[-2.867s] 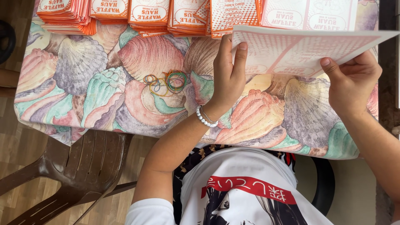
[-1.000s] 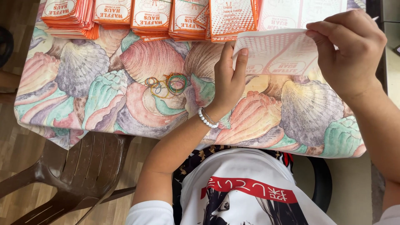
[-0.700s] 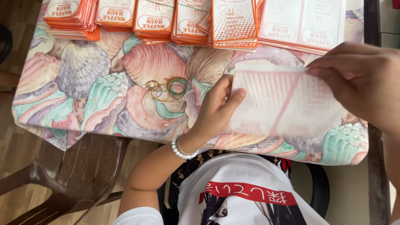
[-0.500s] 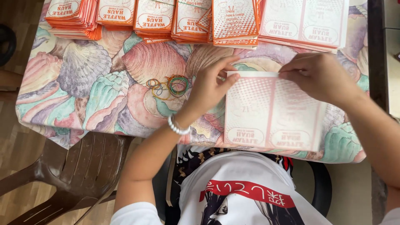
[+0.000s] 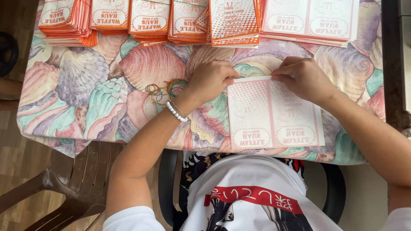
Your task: Folding printed paper sheets into small bags and stacking them.
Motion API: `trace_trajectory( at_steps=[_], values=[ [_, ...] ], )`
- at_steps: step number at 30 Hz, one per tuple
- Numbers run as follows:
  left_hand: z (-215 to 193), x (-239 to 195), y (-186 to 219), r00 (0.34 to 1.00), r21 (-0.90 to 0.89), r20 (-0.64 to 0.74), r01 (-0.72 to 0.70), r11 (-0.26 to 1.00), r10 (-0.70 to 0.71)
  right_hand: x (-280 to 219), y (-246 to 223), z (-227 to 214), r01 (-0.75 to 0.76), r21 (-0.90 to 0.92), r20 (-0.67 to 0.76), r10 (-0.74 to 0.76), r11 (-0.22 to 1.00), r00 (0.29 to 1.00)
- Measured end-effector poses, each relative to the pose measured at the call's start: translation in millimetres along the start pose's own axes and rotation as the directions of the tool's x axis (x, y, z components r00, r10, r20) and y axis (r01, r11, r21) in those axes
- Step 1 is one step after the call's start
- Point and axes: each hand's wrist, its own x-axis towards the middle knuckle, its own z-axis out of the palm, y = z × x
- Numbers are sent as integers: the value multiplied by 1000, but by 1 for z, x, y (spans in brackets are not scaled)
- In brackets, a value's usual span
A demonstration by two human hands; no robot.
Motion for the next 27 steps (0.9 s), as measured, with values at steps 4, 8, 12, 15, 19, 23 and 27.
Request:
trace_trajectory(
  at_steps=[4, 8, 12, 15, 19, 23, 27],
  values=[
    [3, -9, 0, 981, 88, -66, -175, 981, 181, -6, 8, 0, 146, -186, -14, -151, 972, 988],
    [14, -11, -5, 964, 167, -126, -213, 963, 235, -14, 11, -10, 223, -477, 127, -184, 850, 975],
    [11, -12, 2, 945, 214, -151, -254, 943, 289, -16, 12, -15, 300, -637, 171, -249, 711, 953],
    [8, -14, 7, 938, 312, -141, -263, 913, 318, -14, 8, -20, 324, -657, 258, -201, 681, 945],
    [-4, -16, 14, 856, 541, -76, -395, 742, 511, -12, -14, -38, 439, -568, 437, -197, 696, 878],
    [-8, -17, 17, 828, 547, -8, -466, 695, 561, -23, -5, -30, 542, -601, 462, -297, 588, 835],
    [-6, -15, 13, 813, 537, 40, -508, 673, 581, -27, -3, -24, 579, -624, 453, -361, 525, 815]
  ],
)
